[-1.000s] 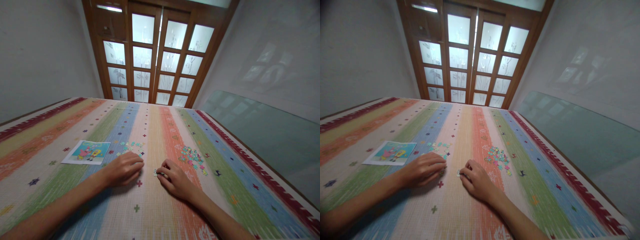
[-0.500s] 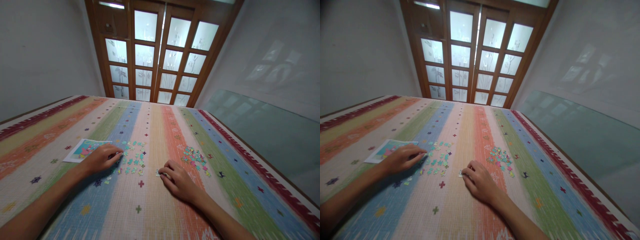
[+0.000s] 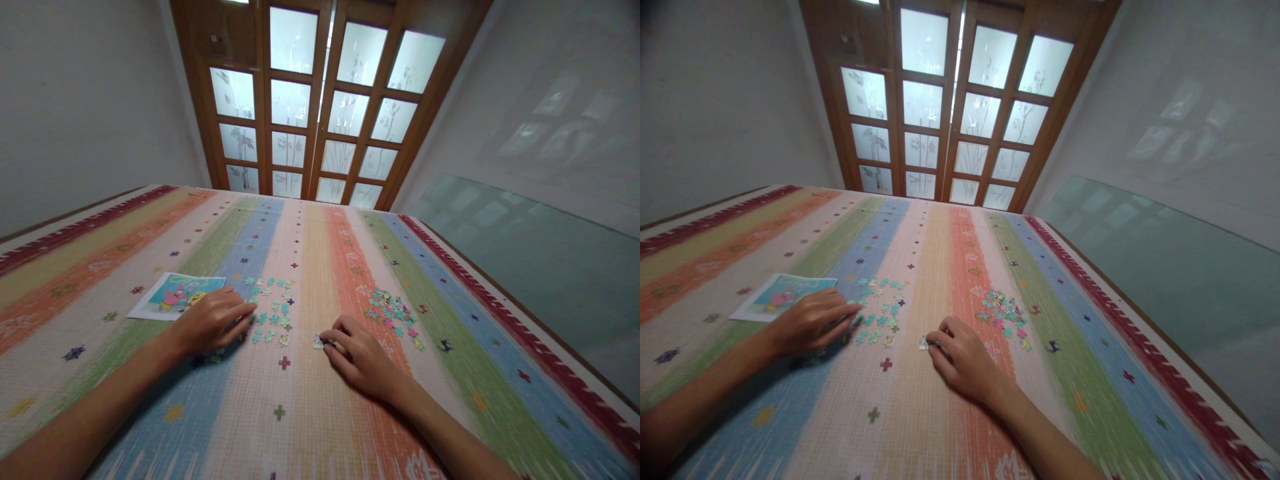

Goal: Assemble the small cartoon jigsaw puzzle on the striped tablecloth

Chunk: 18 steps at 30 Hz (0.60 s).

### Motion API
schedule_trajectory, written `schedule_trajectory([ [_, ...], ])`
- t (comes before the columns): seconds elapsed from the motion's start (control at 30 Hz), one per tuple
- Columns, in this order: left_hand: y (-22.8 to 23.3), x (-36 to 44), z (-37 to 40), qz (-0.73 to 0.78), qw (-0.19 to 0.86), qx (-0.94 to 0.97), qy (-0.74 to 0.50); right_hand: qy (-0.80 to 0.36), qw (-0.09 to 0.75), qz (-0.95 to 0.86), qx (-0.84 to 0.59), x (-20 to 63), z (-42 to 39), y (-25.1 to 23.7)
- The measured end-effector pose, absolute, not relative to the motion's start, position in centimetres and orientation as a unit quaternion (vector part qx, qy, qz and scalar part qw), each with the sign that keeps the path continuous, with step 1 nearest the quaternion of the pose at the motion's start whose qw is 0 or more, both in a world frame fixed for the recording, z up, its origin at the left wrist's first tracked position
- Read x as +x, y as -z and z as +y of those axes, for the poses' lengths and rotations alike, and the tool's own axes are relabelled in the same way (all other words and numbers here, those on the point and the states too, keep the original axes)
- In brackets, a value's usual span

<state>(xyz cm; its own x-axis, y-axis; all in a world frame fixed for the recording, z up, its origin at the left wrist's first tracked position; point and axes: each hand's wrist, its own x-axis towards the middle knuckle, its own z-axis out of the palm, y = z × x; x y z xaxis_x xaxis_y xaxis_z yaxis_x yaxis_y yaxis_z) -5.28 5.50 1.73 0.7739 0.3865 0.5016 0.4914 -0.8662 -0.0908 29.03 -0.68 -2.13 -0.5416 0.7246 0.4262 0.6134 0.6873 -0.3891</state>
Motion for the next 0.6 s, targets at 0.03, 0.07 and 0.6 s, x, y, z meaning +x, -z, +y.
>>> schedule_trajectory([
  [0.03, -1.7, -5.4, 5.6, -0.240, 0.112, -0.937, 0.229, -0.095, 0.289, -0.872, -0.384, 29.1, -0.6, 2.2],
  [0.07, -1.6, -5.6, 5.7, -0.245, 0.114, -0.938, 0.216, -0.094, 0.290, -0.871, -0.385, 29.1, -0.6, 2.2],
  [0.6, -0.5, -6.1, 6.7, -0.304, 0.155, -0.901, 0.270, -0.074, 0.285, -0.864, -0.408, 29.3, -0.6, 1.7],
])
